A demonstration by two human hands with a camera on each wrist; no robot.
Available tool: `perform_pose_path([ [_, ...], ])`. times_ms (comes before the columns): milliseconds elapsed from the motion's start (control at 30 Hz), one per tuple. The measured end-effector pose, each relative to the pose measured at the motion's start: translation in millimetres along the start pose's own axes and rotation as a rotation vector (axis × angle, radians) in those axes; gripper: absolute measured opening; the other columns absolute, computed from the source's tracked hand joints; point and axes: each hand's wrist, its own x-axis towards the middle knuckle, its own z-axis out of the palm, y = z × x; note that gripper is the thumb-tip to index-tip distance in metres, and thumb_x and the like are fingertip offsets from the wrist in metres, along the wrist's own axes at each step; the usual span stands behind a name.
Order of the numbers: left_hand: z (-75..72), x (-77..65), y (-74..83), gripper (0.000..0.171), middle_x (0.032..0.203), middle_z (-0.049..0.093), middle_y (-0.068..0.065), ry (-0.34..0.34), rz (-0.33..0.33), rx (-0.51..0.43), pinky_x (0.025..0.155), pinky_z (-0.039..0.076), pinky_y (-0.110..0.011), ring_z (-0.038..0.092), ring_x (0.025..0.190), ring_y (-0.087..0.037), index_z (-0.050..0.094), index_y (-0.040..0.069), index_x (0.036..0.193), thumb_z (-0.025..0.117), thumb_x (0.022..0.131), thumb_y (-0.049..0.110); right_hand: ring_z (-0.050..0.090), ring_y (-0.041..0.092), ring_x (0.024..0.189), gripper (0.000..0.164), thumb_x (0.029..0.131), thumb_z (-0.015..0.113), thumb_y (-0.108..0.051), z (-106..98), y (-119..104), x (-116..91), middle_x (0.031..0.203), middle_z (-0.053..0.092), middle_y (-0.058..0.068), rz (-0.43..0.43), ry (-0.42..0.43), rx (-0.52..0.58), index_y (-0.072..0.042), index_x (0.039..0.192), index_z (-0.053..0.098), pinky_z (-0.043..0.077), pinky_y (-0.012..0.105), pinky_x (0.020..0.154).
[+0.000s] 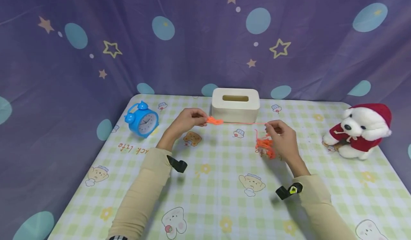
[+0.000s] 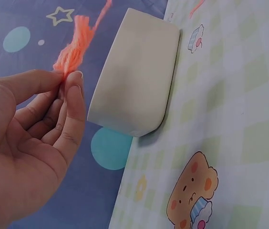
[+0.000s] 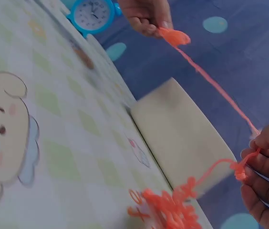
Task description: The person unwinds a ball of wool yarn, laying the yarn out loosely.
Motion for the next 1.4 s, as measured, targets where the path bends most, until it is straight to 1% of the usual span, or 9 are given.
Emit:
perform_pose_path([
  [200,-0.8,1.9,-0.5,0.019,0.106,0.065,-0.021,-0.003,-0.014,0.011,0.087,0.056,-0.034,0.065,0.099,-0.032,0.065,0.003,0.106,0.062,0.094,0.017,0.061,0.010,0.071,0.026,0.094,0.062,-0.031,-20.0,13.0,0.0,0.084,0.068,0.007,0.026,0.088,0.021,-0.007,0.098,0.069,0.044,0.013,0.062],
  [367,-1.2,1.5,0.3,0.020,0.105,0.066,-0.019,0.001,-0.020,0.010,0.091,0.054,-0.041,0.066,0.095,-0.027,0.065,0.002,0.107,0.062,0.094,0.017,0.059,0.005,0.070,0.026,0.095,0.060,-0.033,-37.6,20.0,-2.0,0.080,0.065,-0.008,0.075,0.135,-0.005,-0.009,0.100,0.069,0.042,0.014,0.059],
  [433,-1.2,0.9,0.2,0.019,0.104,0.066,-0.018,0.002,-0.017,0.007,0.091,0.054,-0.041,0.066,0.095,-0.028,0.065,0.002,0.107,0.062,0.094,0.017,0.058,0.000,0.070,0.028,0.095,0.059,-0.035,-43.3,22.9,-2.9,0.079,0.064,-0.014,0.100,0.152,-0.018,-0.009,0.101,0.068,0.042,0.013,0.060],
  [567,-1.7,0.4,-1.7,0.018,0.104,0.066,-0.018,0.002,-0.010,-0.001,0.089,0.055,-0.039,0.064,0.099,-0.034,0.065,0.003,0.106,0.062,0.094,0.016,0.058,-0.002,0.069,0.028,0.094,0.061,-0.034,-51.7,31.3,-4.2,0.077,0.064,-0.015,0.133,0.196,0.010,-0.008,0.101,0.068,0.041,0.014,0.059],
  [667,-2.4,0.0,-2.7,0.018,0.105,0.066,-0.019,0.003,-0.003,0.004,0.090,0.055,-0.041,0.065,0.099,-0.034,0.065,0.004,0.106,0.062,0.094,0.017,0.058,-0.001,0.068,0.029,0.093,0.061,-0.037,-57.8,36.2,-5.7,0.077,0.063,-0.016,0.138,0.218,0.018,-0.010,0.100,0.068,0.039,0.015,0.058],
  [767,-3.3,-0.4,-3.5,0.018,0.105,0.066,-0.020,0.005,0.004,0.008,0.090,0.055,-0.041,0.065,0.098,-0.032,0.066,0.004,0.106,0.062,0.094,0.017,0.058,-0.001,0.068,0.026,0.092,0.064,-0.034,-63.2,40.1,-6.6,0.075,0.065,-0.014,0.155,0.257,0.069,-0.010,0.098,0.069,0.038,0.014,0.057],
  [1000,-5.3,-1.8,-3.6,0.022,0.107,0.065,-0.021,0.005,0.009,0.004,0.090,0.055,-0.038,0.062,0.103,-0.039,0.065,0.001,0.108,0.062,0.094,0.018,0.058,-0.004,0.067,0.025,0.093,0.062,-0.033,-80.1,45.1,-7.0,0.071,0.062,-0.022,0.182,0.316,-0.008,-0.009,0.098,0.069,0.038,0.013,0.055],
  [1233,-6.0,-2.1,-4.0,0.019,0.103,0.067,-0.018,0.019,0.009,0.014,0.084,0.057,-0.031,0.066,0.094,-0.027,0.065,0.003,0.107,0.062,0.094,0.016,0.057,-0.009,0.064,0.017,0.093,0.062,-0.025,-95.8,48.4,-8.6,0.067,0.058,-0.028,0.233,0.390,-0.040,-0.011,0.099,0.069,0.038,0.011,0.057],
  [1400,-5.6,-2.7,-4.5,0.018,0.101,0.067,-0.017,0.015,0.020,0.013,0.084,0.057,-0.033,0.065,0.097,-0.033,0.065,0.002,0.107,0.062,0.094,0.015,0.057,-0.007,0.063,0.015,0.093,0.061,-0.026,-101.1,49.6,-10.9,0.067,0.058,-0.028,0.278,0.375,-0.042,-0.013,0.098,0.068,0.041,0.006,0.057],
])
